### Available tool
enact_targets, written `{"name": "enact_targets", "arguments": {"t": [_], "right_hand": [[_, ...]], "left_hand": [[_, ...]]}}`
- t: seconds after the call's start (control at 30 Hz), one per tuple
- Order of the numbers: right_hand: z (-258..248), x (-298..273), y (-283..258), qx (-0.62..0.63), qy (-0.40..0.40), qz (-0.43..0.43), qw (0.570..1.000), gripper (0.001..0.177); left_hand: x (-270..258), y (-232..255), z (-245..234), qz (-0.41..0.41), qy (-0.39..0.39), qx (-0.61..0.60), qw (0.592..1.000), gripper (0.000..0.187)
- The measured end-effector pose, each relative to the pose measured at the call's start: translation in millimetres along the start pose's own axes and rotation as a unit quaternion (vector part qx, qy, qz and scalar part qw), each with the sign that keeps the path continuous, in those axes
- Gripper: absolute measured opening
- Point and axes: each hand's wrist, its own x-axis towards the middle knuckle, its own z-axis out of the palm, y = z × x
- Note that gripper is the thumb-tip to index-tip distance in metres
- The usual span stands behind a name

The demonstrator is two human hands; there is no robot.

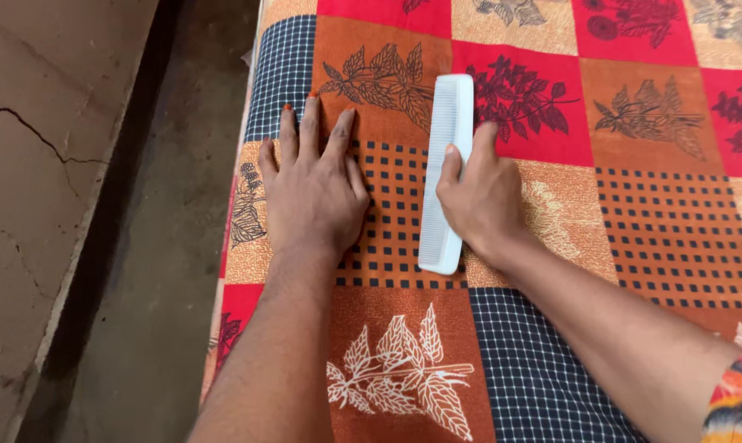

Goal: The person spreads a patterned bedsheet over the mattress, pulls it taut across the bed, and tucks the edges under the mattress frame, using a comb to press the fabric under the edge. They smooth the surface with their hands and tuck the sides near the headboard.

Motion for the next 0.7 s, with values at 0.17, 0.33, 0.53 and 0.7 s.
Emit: {"name": "enact_targets", "arguments": {"t": [0.17,0.33,0.53,0.7], "right_hand": [[11.3,19.5,6.7,0.063,0.13,-0.13,0.981,0.021],[13.7,13.9,12.4,0.102,0.117,-0.107,0.982,0.022],[13.6,13.6,10.8,0.11,0.102,-0.108,0.983,0.019],[14.4,11.9,5.0,0.046,0.131,-0.086,0.987,0.021]], "left_hand": [[2.1,3.1,4.3,-0.004,0.033,-0.001,0.999,0.055],[-1.8,2.4,9.0,0.006,0.06,-0.003,0.998,0.053],[-2.1,2.8,6.4,0.002,0.057,-0.003,0.998,0.052],[0.4,1.8,6.5,0.009,0.072,0.006,0.997,0.053]]}}
